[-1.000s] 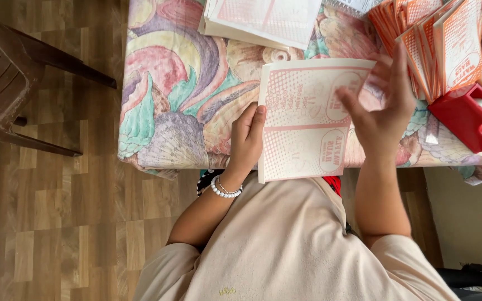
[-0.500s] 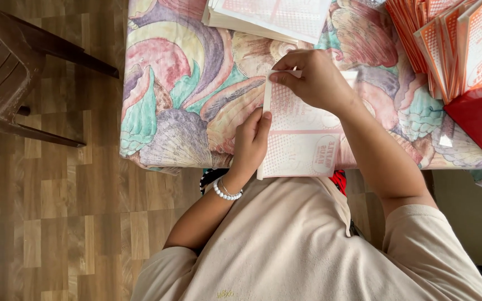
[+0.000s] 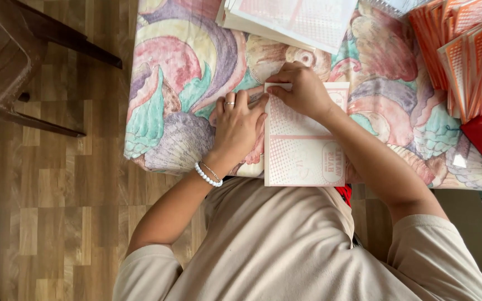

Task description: Folding flat paper templates into bags and stacking them on a table.

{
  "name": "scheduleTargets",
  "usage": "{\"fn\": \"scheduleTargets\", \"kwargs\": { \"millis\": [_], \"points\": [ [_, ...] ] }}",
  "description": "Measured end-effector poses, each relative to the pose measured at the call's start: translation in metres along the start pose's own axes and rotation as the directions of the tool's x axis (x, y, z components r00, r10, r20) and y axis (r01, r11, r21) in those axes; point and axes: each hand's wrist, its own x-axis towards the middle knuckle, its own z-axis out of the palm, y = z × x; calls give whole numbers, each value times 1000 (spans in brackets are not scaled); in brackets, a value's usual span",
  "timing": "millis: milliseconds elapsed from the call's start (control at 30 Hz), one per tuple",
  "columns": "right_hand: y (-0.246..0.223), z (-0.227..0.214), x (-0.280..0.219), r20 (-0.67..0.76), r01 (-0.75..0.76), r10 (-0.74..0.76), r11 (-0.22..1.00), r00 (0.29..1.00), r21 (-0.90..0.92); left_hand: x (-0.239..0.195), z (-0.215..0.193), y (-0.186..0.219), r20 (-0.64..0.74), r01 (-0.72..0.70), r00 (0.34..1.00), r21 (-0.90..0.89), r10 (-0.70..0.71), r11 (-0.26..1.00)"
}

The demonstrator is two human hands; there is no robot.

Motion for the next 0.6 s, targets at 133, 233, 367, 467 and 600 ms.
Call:
{"fn": "scheduleTargets", "kwargs": {
  "millis": [133,233,367,467,600],
  "points": [
    [0,3,0,-8,-15,15,1000,1000,-3,-1,6,-3,42,30,999,11,-30,1000],
    [1,5,2,-34,-27,27,1000,999,-15,3,-2,-1,93,68,993,-6,-67,998],
    [4,10,-5,-62,5,-11,996,998,-90,2,-6,2,164,97,983,-46,-89,994],
    [5,16,-5,-116,97,-112,987,987,-131,7,2,-9,85,42,996,-81,-35,996],
    [-4,11,-4,-155,215,-239,964,959,-154,19,37,-24,-79,-41,997,-327,16,944]
  ]
}}
